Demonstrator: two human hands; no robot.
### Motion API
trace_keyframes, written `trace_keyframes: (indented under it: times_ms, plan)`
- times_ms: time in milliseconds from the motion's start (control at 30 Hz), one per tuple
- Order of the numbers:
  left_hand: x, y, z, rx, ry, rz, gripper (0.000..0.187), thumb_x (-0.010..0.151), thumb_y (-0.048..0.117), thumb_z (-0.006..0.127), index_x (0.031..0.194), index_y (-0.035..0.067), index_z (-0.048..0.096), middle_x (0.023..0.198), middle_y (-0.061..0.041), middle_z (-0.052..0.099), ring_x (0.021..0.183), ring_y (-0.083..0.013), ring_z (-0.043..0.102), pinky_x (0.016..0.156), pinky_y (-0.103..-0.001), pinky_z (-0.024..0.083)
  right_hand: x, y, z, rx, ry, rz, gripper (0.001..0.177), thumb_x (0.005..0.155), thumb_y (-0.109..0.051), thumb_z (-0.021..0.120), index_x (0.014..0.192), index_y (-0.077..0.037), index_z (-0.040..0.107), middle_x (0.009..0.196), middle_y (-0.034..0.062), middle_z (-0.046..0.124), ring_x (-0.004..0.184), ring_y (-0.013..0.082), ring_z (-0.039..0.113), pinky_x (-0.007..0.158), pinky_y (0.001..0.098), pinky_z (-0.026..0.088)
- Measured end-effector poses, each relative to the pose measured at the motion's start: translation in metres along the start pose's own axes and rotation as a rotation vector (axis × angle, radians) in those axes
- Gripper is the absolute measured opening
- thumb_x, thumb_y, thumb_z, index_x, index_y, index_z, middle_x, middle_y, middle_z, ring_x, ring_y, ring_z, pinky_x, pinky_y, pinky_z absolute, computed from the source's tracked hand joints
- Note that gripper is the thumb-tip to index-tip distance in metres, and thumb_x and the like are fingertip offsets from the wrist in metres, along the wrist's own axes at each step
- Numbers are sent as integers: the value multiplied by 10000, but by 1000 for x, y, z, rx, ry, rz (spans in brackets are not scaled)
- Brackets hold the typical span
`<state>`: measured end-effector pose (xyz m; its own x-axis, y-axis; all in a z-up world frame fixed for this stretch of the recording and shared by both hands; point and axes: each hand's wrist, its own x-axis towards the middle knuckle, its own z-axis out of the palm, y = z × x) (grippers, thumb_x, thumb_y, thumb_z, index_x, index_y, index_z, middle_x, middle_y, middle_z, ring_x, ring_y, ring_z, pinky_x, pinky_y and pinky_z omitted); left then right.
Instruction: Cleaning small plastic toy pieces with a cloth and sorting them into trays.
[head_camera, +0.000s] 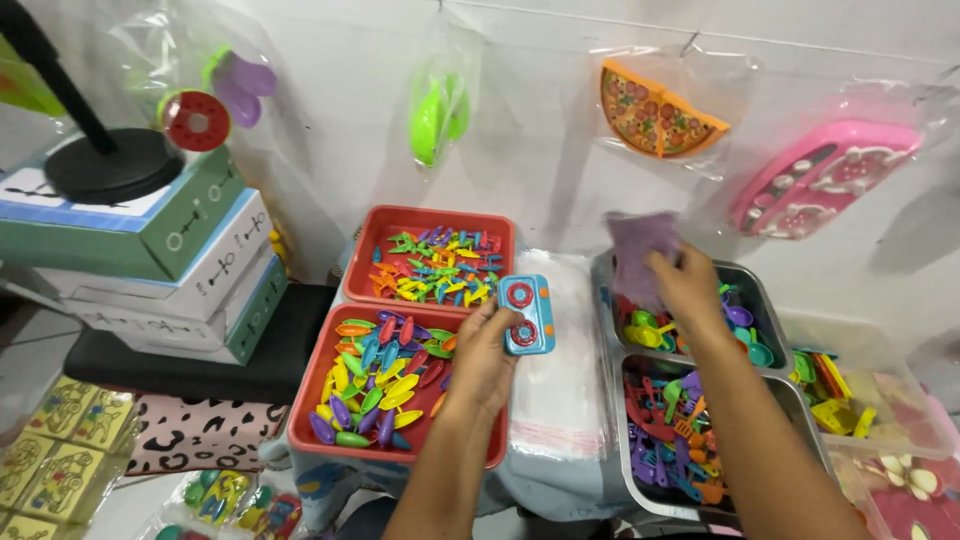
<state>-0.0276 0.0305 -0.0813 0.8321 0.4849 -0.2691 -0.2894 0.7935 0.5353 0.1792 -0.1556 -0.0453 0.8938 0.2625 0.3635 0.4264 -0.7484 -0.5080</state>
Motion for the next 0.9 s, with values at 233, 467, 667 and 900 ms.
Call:
trace_keyframes:
  times_ms: [233, 467, 667, 900]
  plan:
    - [-19, -19, 16, -95, -148, -102, 382, 907, -41, 541, 1272, 10, 643, 1028, -119, 665, 863, -206, 658, 816, -354, 576, -129, -102, -64, 427, -15, -166, 400, 810, 15, 639, 1206, -41, 663, 1138, 152, 710, 950, 247, 678, 820, 389, 526]
    - [-69, 6, 60, 107, -263, -108, 551, 1052, 377, 300, 1569, 227, 417, 1317, -183, 612, 1178, -250, 609, 1108, -415, 479, -161, -109, -53, 125, -91, -632, 679, 577, 3, 666, 1252, -62, 652, 1302, 68, 657, 1228, 271, 604, 1082, 398, 472]
    - [-58, -20, 52, -11, -385, -86, 614, 983, 531, 381, 1523, 237, 371, 1365, -169, 561, 1175, -281, 585, 1028, -476, 495, -167, -109, -57, 90, -47, -557, 637, 588, -5, 619, 1218, -80, 684, 1269, 20, 691, 1220, 215, 598, 1068, 409, 431]
    - [-52, -36, 50, 26, -382, -17, 583, 986, 541, 389, 1488, 247, 400, 1319, -156, 536, 1149, -260, 572, 976, -433, 522, -162, -115, -69, 174, -21, -527, 643, 521, 61, 560, 1131, -57, 730, 1180, 39, 715, 1122, 241, 633, 1019, 383, 468]
